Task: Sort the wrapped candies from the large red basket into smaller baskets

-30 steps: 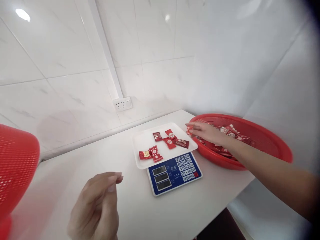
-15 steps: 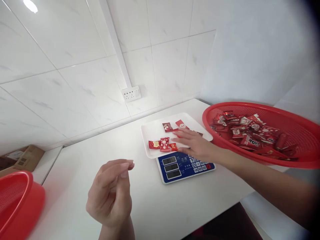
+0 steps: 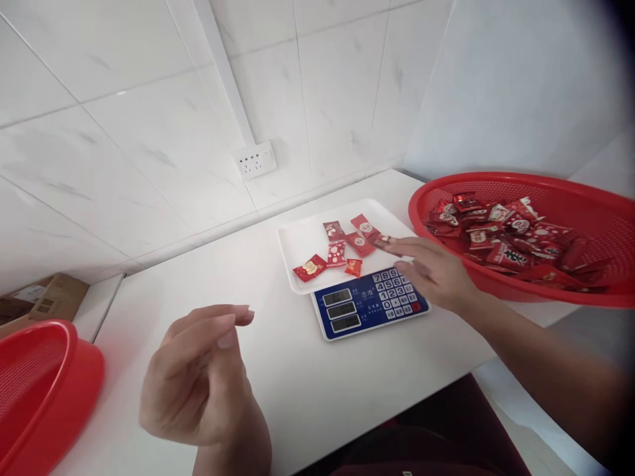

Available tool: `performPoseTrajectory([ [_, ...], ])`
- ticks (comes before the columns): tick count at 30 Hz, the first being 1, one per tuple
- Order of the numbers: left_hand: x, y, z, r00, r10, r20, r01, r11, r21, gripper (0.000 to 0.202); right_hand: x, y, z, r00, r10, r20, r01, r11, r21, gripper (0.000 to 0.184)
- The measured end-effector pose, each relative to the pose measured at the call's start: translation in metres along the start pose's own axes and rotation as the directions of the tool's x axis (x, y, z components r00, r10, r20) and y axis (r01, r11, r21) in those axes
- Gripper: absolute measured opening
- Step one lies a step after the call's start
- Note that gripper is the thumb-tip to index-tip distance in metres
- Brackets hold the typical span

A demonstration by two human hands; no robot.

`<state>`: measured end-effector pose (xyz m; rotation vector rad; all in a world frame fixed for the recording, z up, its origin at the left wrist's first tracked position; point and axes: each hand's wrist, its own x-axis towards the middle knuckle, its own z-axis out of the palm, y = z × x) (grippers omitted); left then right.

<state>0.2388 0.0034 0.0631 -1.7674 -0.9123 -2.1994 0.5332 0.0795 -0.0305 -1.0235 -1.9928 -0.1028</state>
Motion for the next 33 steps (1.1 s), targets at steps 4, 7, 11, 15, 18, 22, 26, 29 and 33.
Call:
performPoseTrajectory([
  [4,0.0,-0.002,-0.002,0.998,0.034,-0.051,-0.029,0.995,0.098,0.012,-0.046,-0.006,-0.012,0.974,0.089,-0.209,-0.098,0.995,-0.031,0.013],
  [7,-0.001,-0.007,0.001,0.994,0.078,-0.072,-0.068,0.988,0.135,0.008,-0.079,-0.009,-0.007,0.967,0.155,-0.202,-0.162,0.987,-0.02,0.019],
  [11,-0.003,-0.01,0.004,0.996,0.071,-0.061,-0.062,0.989,0.133,0.007,-0.106,-0.005,0.003,0.951,0.277,-0.134,-0.281,0.96,-0.013,0.025],
  [15,-0.004,-0.011,0.005,0.995,0.069,-0.071,-0.059,0.989,0.133,0.008,-0.114,0.001,0.007,0.859,0.489,-0.154,-0.497,0.867,-0.02,0.028],
  [18,-0.004,-0.013,0.007,0.995,0.065,-0.07,-0.056,0.99,0.127,0.008,-0.115,0.003,0.008,0.787,0.597,-0.153,-0.602,0.799,0.019,0.028],
  [22,-0.004,-0.011,0.011,0.995,0.07,-0.067,-0.064,0.994,0.093,0.009,-0.115,0.004,0.01,0.756,0.643,-0.123,-0.64,0.765,0.067,0.028],
  [26,-0.003,-0.005,0.014,0.999,0.029,0.029,-0.031,0.995,0.094,0.014,-0.114,0.006,0.013,0.727,0.675,-0.125,-0.666,0.737,0.112,0.027],
  [29,-0.002,-0.007,0.01,0.997,-0.016,0.079,0.006,0.993,0.12,0.016,-0.113,0.008,0.014,0.733,0.664,-0.149,-0.652,0.748,0.128,0.026],
  [33,0.001,-0.029,-0.014,0.963,-0.216,0.162,0.139,0.912,0.385,0.027,-0.114,0.011,0.015,0.75,0.642,-0.159,-0.624,0.766,0.154,0.025],
])
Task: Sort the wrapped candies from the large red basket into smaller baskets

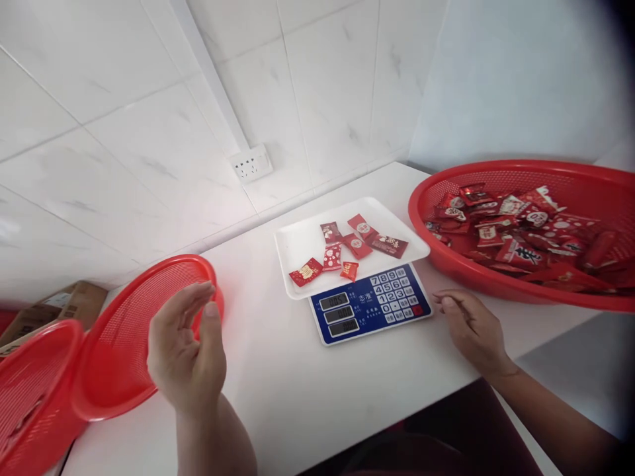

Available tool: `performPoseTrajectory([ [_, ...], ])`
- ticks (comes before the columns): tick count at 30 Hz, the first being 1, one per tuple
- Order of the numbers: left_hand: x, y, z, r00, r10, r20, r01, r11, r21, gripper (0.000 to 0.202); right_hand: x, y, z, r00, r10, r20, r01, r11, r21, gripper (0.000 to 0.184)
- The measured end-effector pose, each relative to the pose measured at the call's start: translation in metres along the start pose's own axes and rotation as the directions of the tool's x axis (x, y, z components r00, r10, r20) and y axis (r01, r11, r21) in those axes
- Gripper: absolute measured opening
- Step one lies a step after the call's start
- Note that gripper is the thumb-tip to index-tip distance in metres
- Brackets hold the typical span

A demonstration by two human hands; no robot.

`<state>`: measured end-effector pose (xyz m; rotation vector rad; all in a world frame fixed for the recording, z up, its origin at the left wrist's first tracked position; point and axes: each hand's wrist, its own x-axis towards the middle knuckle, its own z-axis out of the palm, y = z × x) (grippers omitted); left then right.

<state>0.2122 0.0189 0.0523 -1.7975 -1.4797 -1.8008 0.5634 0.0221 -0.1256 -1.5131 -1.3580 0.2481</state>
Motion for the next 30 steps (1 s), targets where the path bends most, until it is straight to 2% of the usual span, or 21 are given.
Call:
performPoseTrajectory([
  [1,0.001,-0.011,-0.006,0.995,-0.078,0.059,0.066,0.981,0.181,0.032,0.0,0.001,0.0,1.0,0.002,0.002,-0.002,1.0,0.013,0.025],
  [2,0.001,-0.022,-0.012,0.971,-0.197,0.134,0.127,0.905,0.407,0.038,0.0,0.001,0.0,1.0,0.008,0.004,-0.008,1.0,0.026,0.025],
  [3,0.0,-0.033,-0.018,0.918,-0.328,0.222,0.147,0.802,0.579,0.046,0.001,0.001,-0.001,1.0,0.018,0.007,-0.018,0.999,0.038,0.026],
  [4,-0.001,-0.042,-0.024,0.84,-0.459,0.289,0.149,0.708,0.691,0.052,0.001,0.001,-0.001,0.999,0.033,0.011,-0.033,0.998,0.049,0.027],
  [6,-0.005,-0.053,-0.033,0.664,-0.671,0.33,0.169,0.565,0.808,0.056,0.002,0.001,-0.002,0.996,0.081,0.031,-0.083,0.994,0.067,0.028],
  [7,-0.008,-0.056,-0.036,0.604,-0.723,0.336,0.18,0.535,0.826,0.058,0.002,0.001,-0.002,0.993,0.109,0.042,-0.112,0.991,0.075,0.029],
  [8,-0.011,-0.056,-0.037,0.564,-0.749,0.346,0.19,0.526,0.829,0.059,0.002,0.0,-0.002,0.989,0.135,0.055,-0.139,0.987,0.085,0.029],
  [9,-0.015,-0.054,-0.037,0.545,-0.751,0.373,0.19,0.544,0.818,0.059,0.002,0.0,-0.002,0.985,0.157,0.065,-0.163,0.982,0.093,0.03],
  [13,-0.026,-0.043,-0.024,0.531,-0.66,0.532,0.117,0.679,0.725,0.049,0.002,0.0,-0.001,0.976,0.196,0.094,-0.206,0.972,0.114,0.031],
  [18,-0.031,-0.03,0.006,0.512,-0.554,0.657,0.023,0.773,0.634,0.052,0.002,-0.005,-0.004,0.976,0.185,0.11,-0.196,0.976,0.098,0.033],
  [22,-0.026,-0.012,0.038,0.508,-0.381,0.773,-0.083,0.871,0.484,0.051,0.003,-0.009,-0.006,0.978,0.177,0.109,-0.189,0.977,0.102,0.033],
  [26,-0.013,0.001,0.074,0.421,-0.224,0.879,-0.17,0.932,0.319,0.042,0.003,-0.009,-0.005,0.977,0.181,0.115,-0.192,0.976,0.101,0.033],
  [28,-0.006,0.003,0.089,0.386,-0.213,0.898,-0.189,0.934,0.303,0.04,0.003,-0.008,-0.005,0.976,0.191,0.107,-0.202,0.973,0.109,0.033],
  [30,-0.001,0.002,0.1,0.368,-0.223,0.903,-0.198,0.93,0.311,0.038,0.002,-0.006,-0.005,0.976,0.195,0.1,-0.206,0.971,0.122,0.033],
])
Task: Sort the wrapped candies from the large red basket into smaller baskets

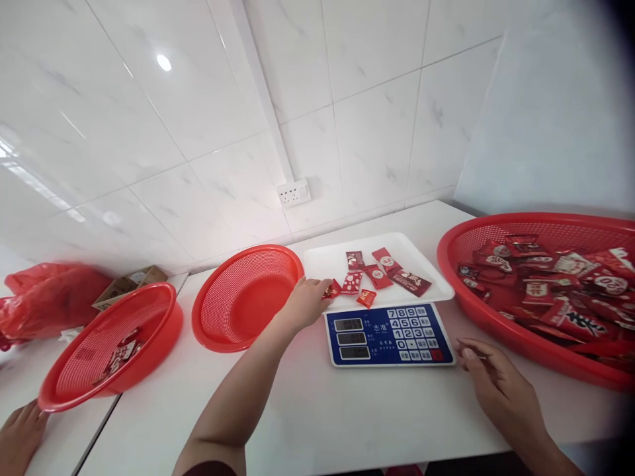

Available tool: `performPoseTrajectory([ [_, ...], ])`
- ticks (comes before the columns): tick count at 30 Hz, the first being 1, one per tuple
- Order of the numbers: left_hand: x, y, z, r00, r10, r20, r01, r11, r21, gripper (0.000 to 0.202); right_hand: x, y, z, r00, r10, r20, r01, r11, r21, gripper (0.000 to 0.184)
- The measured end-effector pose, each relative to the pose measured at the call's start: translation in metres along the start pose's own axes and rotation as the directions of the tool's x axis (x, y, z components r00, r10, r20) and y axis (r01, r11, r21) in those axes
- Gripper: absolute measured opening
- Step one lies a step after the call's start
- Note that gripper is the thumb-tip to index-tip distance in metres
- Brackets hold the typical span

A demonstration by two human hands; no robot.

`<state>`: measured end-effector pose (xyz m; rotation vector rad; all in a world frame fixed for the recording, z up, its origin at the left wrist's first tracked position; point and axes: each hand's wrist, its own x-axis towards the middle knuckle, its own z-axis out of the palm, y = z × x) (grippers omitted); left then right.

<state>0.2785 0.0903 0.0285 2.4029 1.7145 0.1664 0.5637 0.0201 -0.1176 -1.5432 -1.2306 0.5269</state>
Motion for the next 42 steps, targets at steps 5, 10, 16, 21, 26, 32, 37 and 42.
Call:
performPoseTrajectory([
  [5,-0.002,-0.005,-0.011,0.995,-0.072,-0.076,0.073,0.997,0.009,0.043,-0.002,0.002,-0.001,0.999,-0.033,0.002,0.033,0.999,0.022,0.031],
  [10,-0.024,-0.028,-0.032,0.927,-0.269,-0.26,0.284,0.959,0.02,0.038,0.0,0.004,-0.001,0.996,-0.082,0.026,0.081,0.997,0.008,0.032],
  [16,-0.006,-0.001,-0.012,0.988,-0.076,-0.135,0.073,0.997,-0.029,0.044,0.0,0.011,0.002,0.997,-0.058,0.045,0.054,0.996,0.067,0.034],
  [21,0.028,0.036,0.016,0.994,0.106,0.017,-0.105,0.993,-0.052,0.052,-0.002,0.017,0.0,0.998,-0.031,0.063,0.026,0.996,0.086,0.037],
  [26,0.046,0.042,0.021,0.989,0.144,0.027,-0.143,0.989,-0.041,0.027,-0.002,0.018,0.0,0.994,-0.07,0.082,0.062,0.993,0.098,0.036],
  [32,0.026,0.023,0.006,0.988,-0.005,-0.152,-0.002,0.999,-0.046,0.03,-0.004,0.02,0.001,0.987,-0.133,0.085,0.13,0.991,0.04,0.034],
  [37,-0.017,-0.022,-0.014,0.912,-0.272,-0.308,0.258,0.962,-0.087,0.03,0.003,-0.002,-0.003,0.941,-0.332,0.072,0.336,0.941,-0.051,0.027],
  [42,-0.036,-0.036,-0.01,0.867,-0.369,-0.336,0.332,0.929,-0.164,0.047,0.057,-0.054,0.013,0.825,-0.543,0.154,0.561,0.82,-0.115,0.034],
])
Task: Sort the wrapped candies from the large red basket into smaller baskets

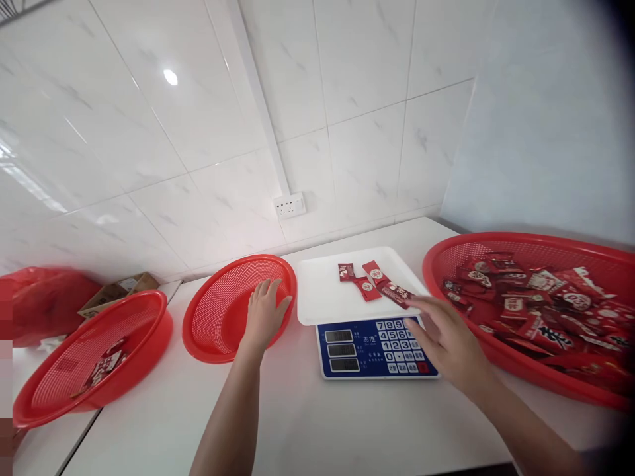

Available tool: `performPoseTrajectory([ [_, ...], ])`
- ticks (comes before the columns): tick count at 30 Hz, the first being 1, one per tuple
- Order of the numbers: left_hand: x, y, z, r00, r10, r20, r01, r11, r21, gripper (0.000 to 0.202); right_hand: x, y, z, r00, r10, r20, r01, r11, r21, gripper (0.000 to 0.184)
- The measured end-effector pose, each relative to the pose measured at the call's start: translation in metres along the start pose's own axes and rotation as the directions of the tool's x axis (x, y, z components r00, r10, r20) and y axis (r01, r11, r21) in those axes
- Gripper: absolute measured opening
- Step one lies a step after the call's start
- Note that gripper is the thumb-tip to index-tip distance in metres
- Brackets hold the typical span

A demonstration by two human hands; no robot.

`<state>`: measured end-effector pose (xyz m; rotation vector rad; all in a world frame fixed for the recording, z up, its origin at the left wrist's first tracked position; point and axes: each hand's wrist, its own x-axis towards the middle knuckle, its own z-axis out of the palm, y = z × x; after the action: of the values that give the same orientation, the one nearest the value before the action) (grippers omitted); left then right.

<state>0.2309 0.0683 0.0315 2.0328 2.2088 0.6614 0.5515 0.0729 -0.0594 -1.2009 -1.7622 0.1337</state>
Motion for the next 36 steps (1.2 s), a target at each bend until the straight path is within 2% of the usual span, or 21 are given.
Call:
performPoseTrajectory([
  [3,-0.005,0.011,-0.001,0.999,0.034,-0.019,-0.036,0.996,-0.085,0.05,0.052,0.001,0.022,0.977,0.029,0.212,0.0,0.99,-0.138,0.052],
  [4,-0.006,0.015,-0.002,0.998,0.053,-0.023,-0.055,0.992,-0.116,0.05,0.065,0.002,0.032,0.95,0.08,0.302,-0.013,0.976,-0.217,0.058],
  [6,-0.01,0.021,-0.006,0.996,0.085,-0.041,-0.091,0.977,-0.194,0.048,0.085,0.002,0.051,0.866,0.217,0.45,-0.032,0.923,-0.383,0.068],
  [8,-0.014,0.021,-0.01,0.993,0.1,-0.068,-0.115,0.951,-0.285,0.046,0.097,0.0,0.067,0.783,0.315,0.536,-0.016,0.872,-0.489,0.075],
  [10,-0.018,0.016,-0.013,0.992,0.1,-0.083,-0.123,0.924,-0.362,0.044,0.104,-0.003,0.078,0.743,0.329,0.583,0.024,0.858,-0.514,0.078],
  [14,-0.023,0.002,-0.022,0.994,0.085,-0.076,-0.109,0.898,-0.426,0.043,0.113,-0.007,0.089,0.742,0.274,0.612,0.089,0.865,-0.495,0.074],
  [17,-0.025,-0.008,-0.03,0.993,0.069,-0.098,-0.107,0.882,-0.459,0.042,0.117,-0.01,0.093,0.775,0.18,0.606,0.14,0.886,-0.443,0.063],
  [21,-0.028,-0.015,-0.039,0.985,0.031,-0.172,-0.116,0.855,-0.506,0.039,0.117,-0.012,0.094,0.835,0.024,0.55,0.202,0.916,-0.347,0.039],
  [25,-0.034,-0.016,-0.048,0.959,-0.001,-0.285,-0.169,0.802,-0.573,0.032,0.117,-0.009,0.093,0.829,-0.011,0.56,0.197,0.941,-0.273,0.033],
  [28,-0.041,-0.016,-0.056,0.893,-0.078,-0.442,-0.251,0.729,-0.637,0.024,0.123,-0.01,0.092,0.835,0.034,0.548,0.144,0.949,-0.279,0.029],
  [30,-0.046,-0.015,-0.061,0.808,-0.16,-0.568,-0.336,0.667,-0.665,0.019,0.131,-0.021,0.093,0.867,0.09,0.489,0.05,0.963,-0.265,0.026],
  [32,-0.05,-0.016,-0.066,0.688,-0.235,-0.687,-0.443,0.613,-0.654,0.015,0.14,-0.043,0.097,0.89,0.158,0.429,-0.09,0.98,-0.175,0.026],
  [34,-0.053,-0.016,-0.069,0.573,-0.275,-0.772,-0.548,0.572,-0.611,0.013,0.148,-0.076,0.105,0.873,0.231,0.429,-0.244,0.969,-0.025,0.028],
  [36,-0.056,-0.017,-0.072,0.506,-0.29,-0.812,-0.615,0.539,-0.576,0.013,0.154,-0.112,0.117,0.84,0.24,0.486,-0.338,0.933,0.123,0.028],
])
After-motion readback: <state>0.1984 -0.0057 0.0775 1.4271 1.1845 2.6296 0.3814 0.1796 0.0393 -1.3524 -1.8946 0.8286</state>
